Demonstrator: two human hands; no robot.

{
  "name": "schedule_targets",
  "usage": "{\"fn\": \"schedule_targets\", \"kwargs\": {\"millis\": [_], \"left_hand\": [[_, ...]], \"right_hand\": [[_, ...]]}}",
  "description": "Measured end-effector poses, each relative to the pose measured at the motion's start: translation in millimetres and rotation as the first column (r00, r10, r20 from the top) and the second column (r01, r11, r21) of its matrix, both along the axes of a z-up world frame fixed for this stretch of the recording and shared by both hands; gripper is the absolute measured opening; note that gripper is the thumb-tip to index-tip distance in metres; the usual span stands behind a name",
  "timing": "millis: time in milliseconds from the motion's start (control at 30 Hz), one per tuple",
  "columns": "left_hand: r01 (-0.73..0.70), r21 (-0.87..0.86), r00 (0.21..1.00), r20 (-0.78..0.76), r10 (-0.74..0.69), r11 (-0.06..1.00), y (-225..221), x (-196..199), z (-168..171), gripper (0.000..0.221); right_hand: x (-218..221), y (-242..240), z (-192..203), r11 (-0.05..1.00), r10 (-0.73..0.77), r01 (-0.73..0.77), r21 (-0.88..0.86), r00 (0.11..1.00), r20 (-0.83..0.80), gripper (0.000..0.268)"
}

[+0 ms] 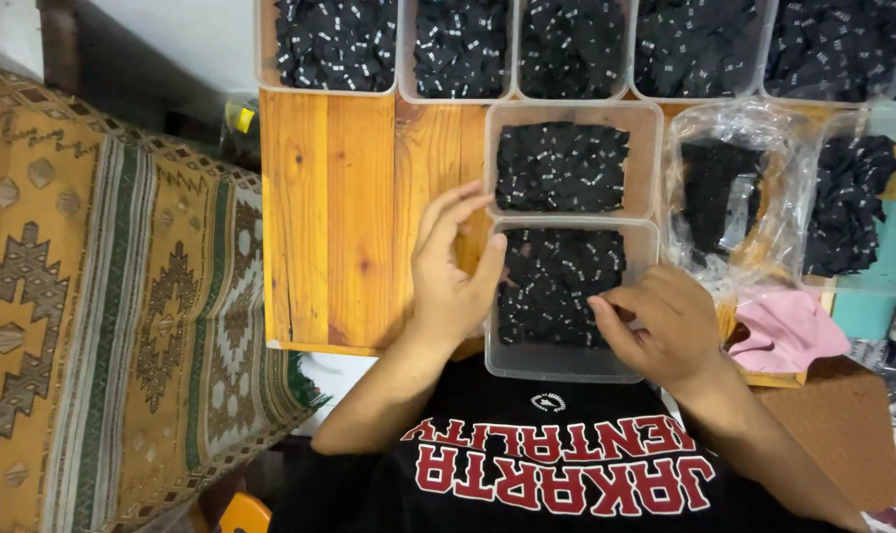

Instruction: Inspecting and sorting small black plastic buckles into clear plastic containers on a wooden table.

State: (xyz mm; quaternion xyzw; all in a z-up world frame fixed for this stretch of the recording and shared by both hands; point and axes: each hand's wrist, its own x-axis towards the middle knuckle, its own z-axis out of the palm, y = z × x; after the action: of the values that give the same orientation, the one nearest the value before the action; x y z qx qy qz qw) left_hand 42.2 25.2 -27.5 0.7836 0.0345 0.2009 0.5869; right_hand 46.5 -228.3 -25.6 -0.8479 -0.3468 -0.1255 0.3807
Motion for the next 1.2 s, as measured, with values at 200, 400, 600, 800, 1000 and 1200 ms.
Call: {"fn": "schedule_targets", "kwargs": {"millis": [200, 400, 600, 800, 1000, 1200], "left_hand": [[0.072, -0.145, 0.992, -0.09, -0.086, 0.987, -8, -2, 19, 0.048], [0.088, -0.142, 0.994, -0.058, -0.097, 0.986, -6, -1, 15, 0.044], [0.06, -0.163, 0.996, 0.072, -0.049, 0.985, 18, 12, -9, 0.033], [0.107, -0.151, 0.994, 0.052, -0.1, 0.983, 36, 43, 9, 0.025], [0.177, -0.298, 0.97, 0.213, -0.116, 0.938, 34, 76, -17, 0.017], [0.049, -0.128, 0.957, 0.289, -0.01, 0.991, 60, 79, -42, 0.011]], "right_hand": [[3, 14, 8, 0.995, 0.052, -0.055, 0.084, 0.998, 0.041, 0.009], [5, 15, 9, 0.997, 0.051, -0.052, 0.059, 0.999, 0.009, 0.005], [7, 20, 30, 1.0, 0.023, -0.024, -0.006, 0.998, -0.05, 0.006], [6, 28, 44, 0.962, 0.032, -0.057, -0.267, 0.995, -0.097, 0.016], [3, 44, 45, 0.883, 0.177, -0.269, -0.384, 0.95, -0.258, 0.027], [3, 54, 40, 0.619, 0.029, -0.278, -0.735, 0.943, -0.332, 0.051]]}}
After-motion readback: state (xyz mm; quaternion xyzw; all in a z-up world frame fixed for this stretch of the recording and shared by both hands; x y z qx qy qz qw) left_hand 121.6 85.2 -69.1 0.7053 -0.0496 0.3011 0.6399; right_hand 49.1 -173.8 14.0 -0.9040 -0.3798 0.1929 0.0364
